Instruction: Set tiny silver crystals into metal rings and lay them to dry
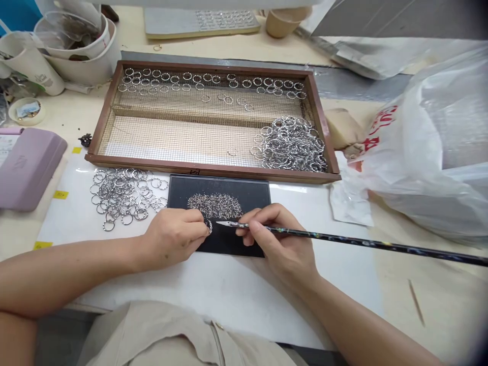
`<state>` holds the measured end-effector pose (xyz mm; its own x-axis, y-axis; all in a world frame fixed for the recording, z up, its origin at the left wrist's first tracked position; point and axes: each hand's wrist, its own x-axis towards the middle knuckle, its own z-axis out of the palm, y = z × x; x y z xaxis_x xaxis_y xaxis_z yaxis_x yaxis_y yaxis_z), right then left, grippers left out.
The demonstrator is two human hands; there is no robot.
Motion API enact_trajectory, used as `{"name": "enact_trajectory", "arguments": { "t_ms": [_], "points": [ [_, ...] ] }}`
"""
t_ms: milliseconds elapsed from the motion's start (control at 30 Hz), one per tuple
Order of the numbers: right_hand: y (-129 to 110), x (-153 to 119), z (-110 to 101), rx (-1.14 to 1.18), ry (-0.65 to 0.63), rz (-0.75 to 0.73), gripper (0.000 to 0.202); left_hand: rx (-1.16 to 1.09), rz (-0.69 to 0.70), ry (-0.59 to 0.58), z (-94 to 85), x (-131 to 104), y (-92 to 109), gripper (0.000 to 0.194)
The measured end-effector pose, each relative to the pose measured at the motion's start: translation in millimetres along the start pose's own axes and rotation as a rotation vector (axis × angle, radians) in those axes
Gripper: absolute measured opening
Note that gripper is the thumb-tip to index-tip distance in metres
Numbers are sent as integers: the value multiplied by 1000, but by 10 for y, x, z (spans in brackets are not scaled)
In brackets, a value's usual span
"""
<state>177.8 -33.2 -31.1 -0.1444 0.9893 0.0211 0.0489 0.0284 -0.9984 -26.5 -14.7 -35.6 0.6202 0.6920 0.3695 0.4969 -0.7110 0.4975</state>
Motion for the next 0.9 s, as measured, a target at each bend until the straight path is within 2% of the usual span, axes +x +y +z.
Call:
{"name": "enact_trajectory", "arguments": {
  "t_ms": [200,900],
  "points": [
    [31,-20,-42,195,-92,82,13,14,9,-7,1,5,2,26],
    [17,-4,-22,118,-113,55,14,55,29,-6,7,-9,3,31]
  ]
}}
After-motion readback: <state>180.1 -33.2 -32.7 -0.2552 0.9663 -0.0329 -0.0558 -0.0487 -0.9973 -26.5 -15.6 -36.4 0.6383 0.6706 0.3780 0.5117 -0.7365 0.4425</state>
